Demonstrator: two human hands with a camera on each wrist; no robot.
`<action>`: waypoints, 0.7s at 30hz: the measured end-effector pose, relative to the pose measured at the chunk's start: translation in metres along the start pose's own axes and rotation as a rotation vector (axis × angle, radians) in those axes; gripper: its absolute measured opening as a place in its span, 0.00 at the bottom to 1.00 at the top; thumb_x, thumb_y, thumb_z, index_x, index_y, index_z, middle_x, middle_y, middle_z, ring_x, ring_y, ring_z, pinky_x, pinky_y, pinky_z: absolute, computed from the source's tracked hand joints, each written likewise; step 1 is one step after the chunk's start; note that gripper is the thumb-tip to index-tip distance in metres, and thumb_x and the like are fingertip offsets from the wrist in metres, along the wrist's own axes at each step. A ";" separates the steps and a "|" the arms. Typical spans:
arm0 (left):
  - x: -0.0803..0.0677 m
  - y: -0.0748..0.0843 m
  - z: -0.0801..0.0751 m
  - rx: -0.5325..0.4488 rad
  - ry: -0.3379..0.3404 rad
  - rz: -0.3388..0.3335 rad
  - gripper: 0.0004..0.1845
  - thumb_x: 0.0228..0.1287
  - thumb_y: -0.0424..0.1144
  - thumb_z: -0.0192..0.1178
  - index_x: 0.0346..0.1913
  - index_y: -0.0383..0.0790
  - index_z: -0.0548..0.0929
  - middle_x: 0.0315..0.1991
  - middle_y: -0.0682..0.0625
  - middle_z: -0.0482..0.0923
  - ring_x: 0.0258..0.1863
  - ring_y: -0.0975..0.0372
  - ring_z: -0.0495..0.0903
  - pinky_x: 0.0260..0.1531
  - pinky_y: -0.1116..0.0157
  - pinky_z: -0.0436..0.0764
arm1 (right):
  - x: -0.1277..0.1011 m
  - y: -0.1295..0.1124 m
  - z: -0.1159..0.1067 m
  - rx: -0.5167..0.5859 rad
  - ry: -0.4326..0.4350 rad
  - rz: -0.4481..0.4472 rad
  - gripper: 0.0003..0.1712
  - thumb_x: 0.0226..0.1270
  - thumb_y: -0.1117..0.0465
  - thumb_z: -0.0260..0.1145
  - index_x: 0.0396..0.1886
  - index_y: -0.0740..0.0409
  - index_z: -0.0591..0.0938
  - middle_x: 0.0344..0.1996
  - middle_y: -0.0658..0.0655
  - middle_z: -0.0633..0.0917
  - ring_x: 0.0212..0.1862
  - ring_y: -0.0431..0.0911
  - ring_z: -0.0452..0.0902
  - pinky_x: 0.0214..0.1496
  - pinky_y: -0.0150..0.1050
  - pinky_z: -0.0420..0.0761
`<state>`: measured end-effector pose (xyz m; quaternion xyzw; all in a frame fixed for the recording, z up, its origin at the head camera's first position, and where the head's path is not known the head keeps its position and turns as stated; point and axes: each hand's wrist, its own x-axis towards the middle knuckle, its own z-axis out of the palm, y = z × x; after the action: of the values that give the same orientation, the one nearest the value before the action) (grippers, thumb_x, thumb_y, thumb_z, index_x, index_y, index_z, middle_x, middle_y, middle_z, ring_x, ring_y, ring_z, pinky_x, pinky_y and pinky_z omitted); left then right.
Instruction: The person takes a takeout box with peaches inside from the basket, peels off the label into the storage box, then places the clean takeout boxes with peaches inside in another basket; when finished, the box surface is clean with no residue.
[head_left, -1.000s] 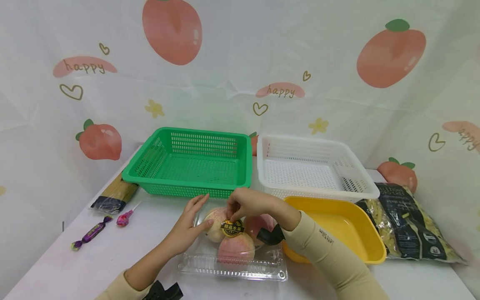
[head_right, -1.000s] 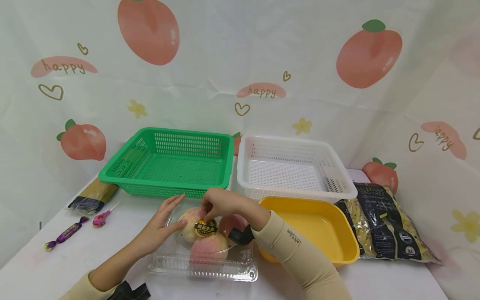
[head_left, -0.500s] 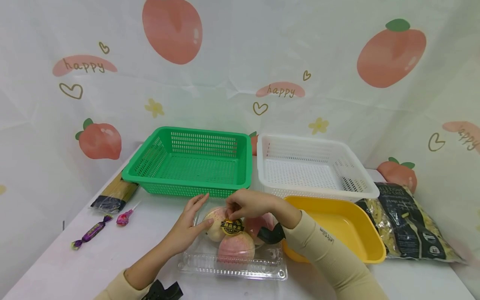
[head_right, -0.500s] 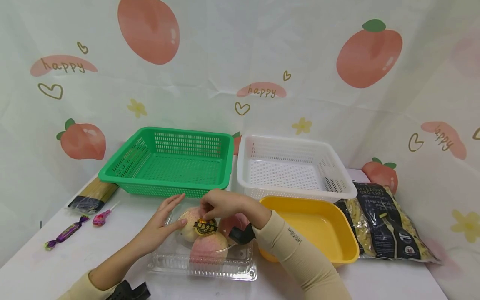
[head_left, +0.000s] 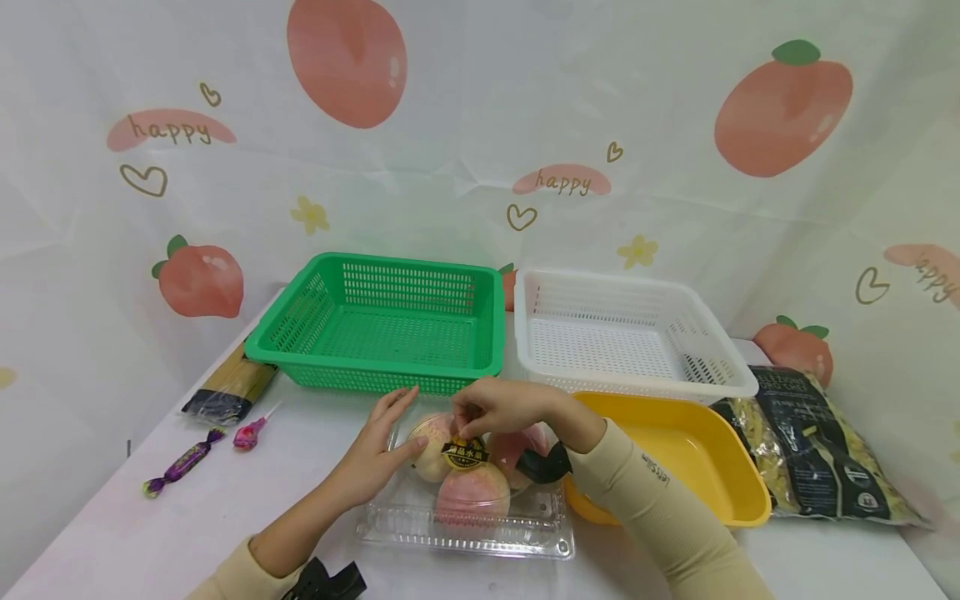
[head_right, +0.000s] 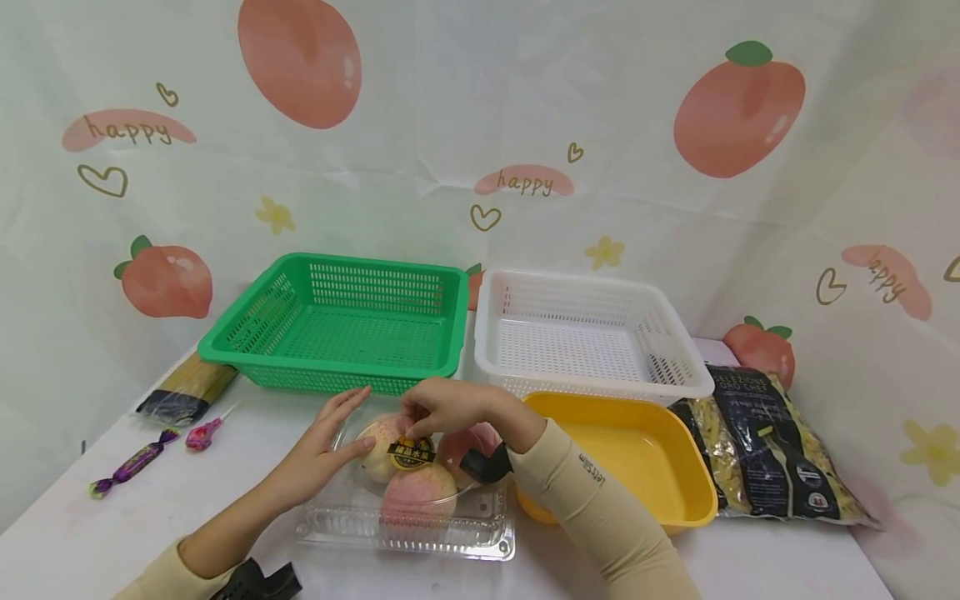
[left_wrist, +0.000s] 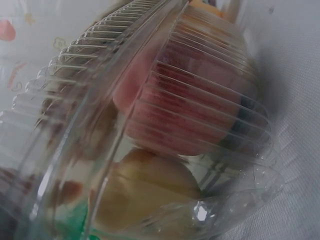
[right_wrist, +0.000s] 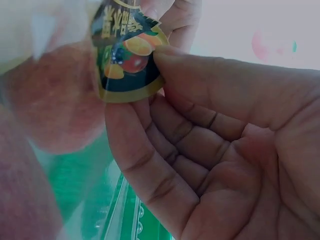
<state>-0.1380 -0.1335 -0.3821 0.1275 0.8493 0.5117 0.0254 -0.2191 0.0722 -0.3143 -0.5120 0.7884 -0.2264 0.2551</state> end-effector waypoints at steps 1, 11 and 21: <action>0.000 0.000 0.000 0.000 0.001 0.000 0.37 0.66 0.41 0.56 0.72 0.38 0.52 0.72 0.36 0.43 0.71 0.38 0.43 0.62 0.34 0.50 | 0.000 0.000 0.000 0.010 -0.003 0.001 0.05 0.64 0.67 0.61 0.29 0.64 0.76 0.27 0.53 0.80 0.28 0.31 0.69 0.33 0.24 0.74; 0.000 -0.001 0.001 -0.009 0.003 -0.005 0.37 0.65 0.40 0.56 0.73 0.38 0.52 0.72 0.36 0.42 0.71 0.39 0.42 0.63 0.34 0.50 | -0.001 0.003 0.003 0.067 0.028 0.013 0.04 0.63 0.68 0.61 0.30 0.65 0.77 0.28 0.54 0.81 0.29 0.31 0.72 0.35 0.24 0.77; 0.000 0.001 0.000 -0.012 -0.004 -0.005 0.37 0.66 0.41 0.56 0.73 0.39 0.51 0.72 0.36 0.42 0.71 0.38 0.42 0.62 0.34 0.50 | -0.007 0.003 0.002 0.084 0.073 0.060 0.09 0.58 0.70 0.66 0.40 0.67 0.84 0.33 0.59 0.86 0.33 0.33 0.79 0.40 0.25 0.79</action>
<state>-0.1375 -0.1329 -0.3818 0.1263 0.8464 0.5165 0.0290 -0.2179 0.0795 -0.3166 -0.4683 0.8021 -0.2699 0.2539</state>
